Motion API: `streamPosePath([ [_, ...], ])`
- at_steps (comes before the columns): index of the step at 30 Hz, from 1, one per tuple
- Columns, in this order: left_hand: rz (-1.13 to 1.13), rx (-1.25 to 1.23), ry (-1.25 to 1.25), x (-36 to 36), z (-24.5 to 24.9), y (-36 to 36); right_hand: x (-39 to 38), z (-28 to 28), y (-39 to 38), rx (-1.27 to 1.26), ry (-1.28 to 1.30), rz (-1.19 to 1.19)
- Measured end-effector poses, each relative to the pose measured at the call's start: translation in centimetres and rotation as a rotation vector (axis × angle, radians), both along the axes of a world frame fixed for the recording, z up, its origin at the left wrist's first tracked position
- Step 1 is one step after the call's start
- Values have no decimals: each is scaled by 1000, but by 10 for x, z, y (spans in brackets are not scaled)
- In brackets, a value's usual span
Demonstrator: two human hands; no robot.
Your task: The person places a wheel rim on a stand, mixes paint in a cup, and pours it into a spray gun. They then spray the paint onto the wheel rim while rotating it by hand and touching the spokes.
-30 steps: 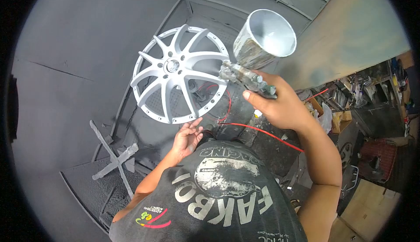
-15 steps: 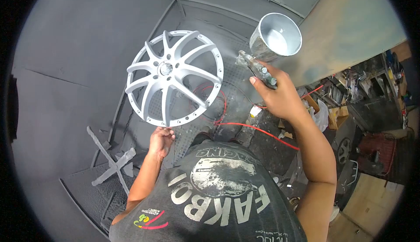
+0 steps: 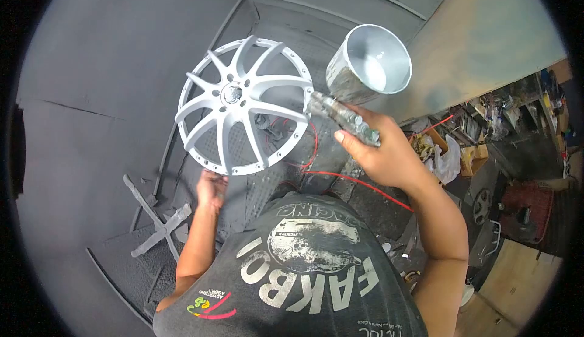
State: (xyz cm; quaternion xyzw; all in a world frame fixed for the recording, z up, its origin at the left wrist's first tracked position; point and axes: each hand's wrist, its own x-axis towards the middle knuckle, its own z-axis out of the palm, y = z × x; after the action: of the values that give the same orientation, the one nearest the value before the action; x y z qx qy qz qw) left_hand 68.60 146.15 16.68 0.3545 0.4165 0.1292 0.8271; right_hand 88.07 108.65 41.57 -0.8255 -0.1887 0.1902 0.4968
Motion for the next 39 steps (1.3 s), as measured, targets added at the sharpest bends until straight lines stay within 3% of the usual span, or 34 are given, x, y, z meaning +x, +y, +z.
streamPosePath([
  [3, -232, -79, 76, -1, -1, -57, -9, 10, 7, 63, 151, 90],
  [5, -325, -164, 40, 6, 24, -92, -14, 3, 16, 87, 90, 95],
  [7, -330, -185, -22, 7, 34, -102, -17, -5, 25, 97, -188, 89],
  [10, -256, -71, 7, 5, 28, -95, -14, -8, 22, -44, -364, 47],
  [19, -221, 103, 66, -16, 15, -19, -21, -27, 3, -139, -370, -52],
  [22, -142, 131, 73, -19, 13, 2, -28, -27, 6, -133, -357, -68],
  [27, 178, 91, -7, -11, -8, 4, -35, -11, 12, -125, -363, -30],
  [29, 52, 40, 57, -13, -14, -17, -38, 1, 16, -41, -124, 10],
  [30, 29, 3, 110, -8, -1, -39, -36, 12, 18, -63, 145, 38],
  [33, -264, -117, 49, -9, 0, -81, -39, -5, 21, 110, 97, 104],
  [35, -279, -137, -72, 0, 21, -105, -37, -8, 28, 126, 1, 151],
  [39, -179, -92, -13, 0, 19, -95, -27, -19, 26, 88, -156, 37],
])
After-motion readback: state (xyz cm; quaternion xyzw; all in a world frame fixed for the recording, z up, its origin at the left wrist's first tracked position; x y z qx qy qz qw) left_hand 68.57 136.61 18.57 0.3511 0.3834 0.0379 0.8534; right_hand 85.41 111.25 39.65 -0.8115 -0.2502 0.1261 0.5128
